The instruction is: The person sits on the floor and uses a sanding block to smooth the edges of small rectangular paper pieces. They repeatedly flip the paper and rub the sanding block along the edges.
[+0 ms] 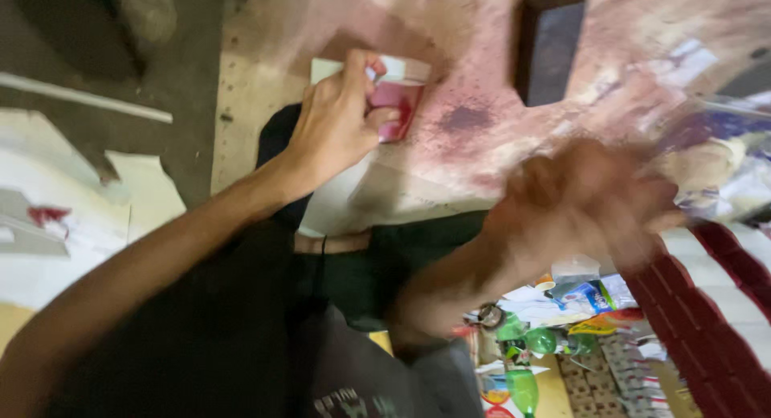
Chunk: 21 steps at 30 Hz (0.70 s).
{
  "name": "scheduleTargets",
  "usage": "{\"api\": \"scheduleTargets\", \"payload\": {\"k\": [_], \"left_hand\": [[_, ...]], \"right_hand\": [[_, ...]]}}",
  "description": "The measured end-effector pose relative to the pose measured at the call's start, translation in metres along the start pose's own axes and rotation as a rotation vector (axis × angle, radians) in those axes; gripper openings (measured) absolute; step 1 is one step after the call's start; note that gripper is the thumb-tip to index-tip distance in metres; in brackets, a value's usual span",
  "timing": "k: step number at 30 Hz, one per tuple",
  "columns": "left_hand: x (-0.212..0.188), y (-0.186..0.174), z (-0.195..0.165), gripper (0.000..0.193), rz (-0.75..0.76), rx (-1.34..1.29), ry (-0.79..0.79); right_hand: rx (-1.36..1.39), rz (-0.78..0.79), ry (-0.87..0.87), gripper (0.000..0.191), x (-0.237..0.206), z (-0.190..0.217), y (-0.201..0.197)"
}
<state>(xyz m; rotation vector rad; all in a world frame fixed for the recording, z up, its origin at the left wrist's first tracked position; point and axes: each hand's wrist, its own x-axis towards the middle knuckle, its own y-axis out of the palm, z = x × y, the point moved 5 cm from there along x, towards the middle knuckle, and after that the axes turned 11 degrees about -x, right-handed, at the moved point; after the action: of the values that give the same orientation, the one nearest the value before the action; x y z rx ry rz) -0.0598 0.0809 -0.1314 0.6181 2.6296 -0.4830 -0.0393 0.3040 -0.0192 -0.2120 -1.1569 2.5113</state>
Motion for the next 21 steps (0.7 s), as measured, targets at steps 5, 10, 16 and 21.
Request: {"api": "scheduleTargets", "payload": {"k": [5,10,16,21], "left_hand": [[0.002,0.002,0.010,0.051,-0.047,0.004,-0.045],[0.003,0.005,0.012,0.056,-0.024,-0.068,-0.113],[0.006,-0.002,-0.003,0.064,-0.098,-0.002,0.054],[-0.004,0.003,0.008,0.041,-0.028,-0.031,0.114]], "right_hand": [[-0.411,-0.168,-0.208,0.026,0.017,0.022,0.122],[-0.091,-0.626,-0.266,0.023,-0.017,0.011,0.031],[-0.355,-0.442,-0.014,0.020,0.005,-0.027,0.079],[-0.139,-0.787,-0.122,0.017,-0.018,-0.009,-0.053]]}}
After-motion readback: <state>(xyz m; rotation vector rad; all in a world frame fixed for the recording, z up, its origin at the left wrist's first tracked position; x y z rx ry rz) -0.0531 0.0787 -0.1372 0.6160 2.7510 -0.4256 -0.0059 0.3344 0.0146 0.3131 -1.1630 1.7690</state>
